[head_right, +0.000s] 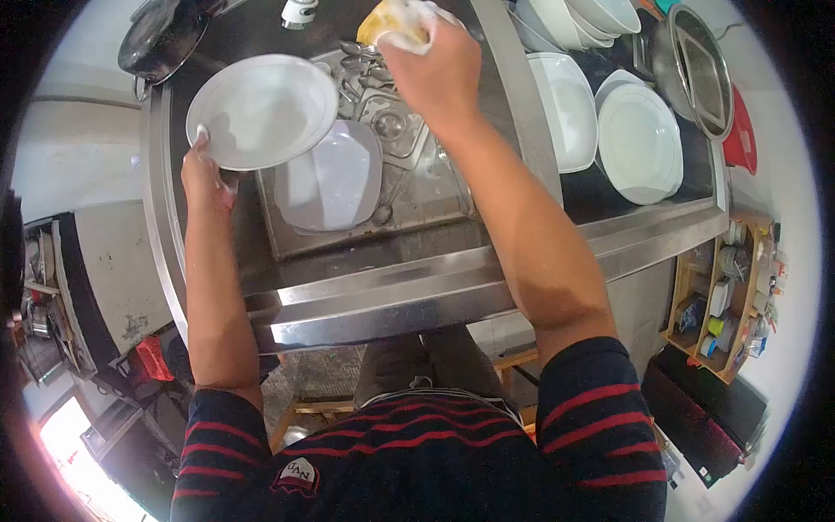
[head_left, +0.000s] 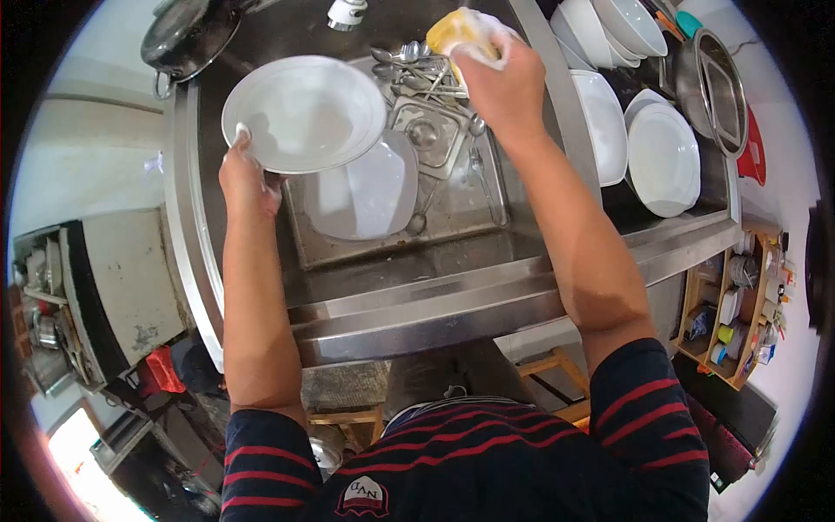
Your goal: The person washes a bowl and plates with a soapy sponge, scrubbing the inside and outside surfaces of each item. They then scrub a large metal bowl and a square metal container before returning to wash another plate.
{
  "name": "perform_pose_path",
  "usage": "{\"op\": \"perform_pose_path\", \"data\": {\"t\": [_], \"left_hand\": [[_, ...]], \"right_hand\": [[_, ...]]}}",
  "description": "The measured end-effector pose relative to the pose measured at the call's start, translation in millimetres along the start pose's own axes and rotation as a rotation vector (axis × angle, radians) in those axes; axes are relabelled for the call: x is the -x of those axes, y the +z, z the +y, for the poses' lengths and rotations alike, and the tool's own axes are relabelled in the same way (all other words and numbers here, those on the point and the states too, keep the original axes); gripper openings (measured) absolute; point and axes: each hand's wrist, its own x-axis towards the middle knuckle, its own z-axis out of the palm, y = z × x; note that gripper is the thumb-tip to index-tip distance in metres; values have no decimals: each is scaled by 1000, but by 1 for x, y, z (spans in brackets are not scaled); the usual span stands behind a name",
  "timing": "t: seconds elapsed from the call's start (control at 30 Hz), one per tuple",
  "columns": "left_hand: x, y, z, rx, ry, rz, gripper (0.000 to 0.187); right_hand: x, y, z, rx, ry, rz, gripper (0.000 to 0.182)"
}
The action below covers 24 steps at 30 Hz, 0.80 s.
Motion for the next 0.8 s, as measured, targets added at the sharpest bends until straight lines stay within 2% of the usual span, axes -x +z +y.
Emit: {"op": "perform_pose_path", "data": {"t": [0.03,0.1,0.13,0.2,0.27,0.3,0.33,0.37,0.43,0.47,0.53,0.57,0.7,0.77,0.8], "left_hand": [[-1,-1,0,-36,-7,37,43],[-11,-11,-3,-74,-12,81,44],[-20,-19,-6,-85,-32,62,43],[-32,-24,-18,-104,-43,35,43],[-30,-18,-29,-16,-76,50,37],[-19,-5,-32,-61,-126,142,34],[-17,2,-42,-6,-169,101,35],[-29,1,-57,-41,-215,-32,38],[-26,33,-72,-65,-276,-58,39],[-33,44,-79,-82,-283,-83,39],[-54,71,-102,-132,-315,-177,40],[-66,84,-116,-142,-331,-211,40],[-133,100,-188,-174,-253,-440,40],[-141,115,-198,-167,-139,-567,39],[-141,125,-198,-150,-65,-642,39]], "right_hand": [[-3,0,3,-1,3,0,36],[-4,3,13,-303,187,78,34],[-5,5,14,-308,189,82,34],[-7,5,18,-622,384,125,38],[-3,8,20,-558,380,84,39],[0,9,19,-486,377,35,40],[4,12,16,-473,342,35,41],[7,13,11,-455,308,36,43],[9,8,-3,-390,313,-42,45],[9,7,-6,-379,322,-14,45],[7,6,-5,-338,99,29,47],[4,4,-2,-310,107,54,47],[-1,-1,7,-275,138,61,47],[2,3,8,-269,186,60,46],[2,4,9,-247,139,66,46]]}}
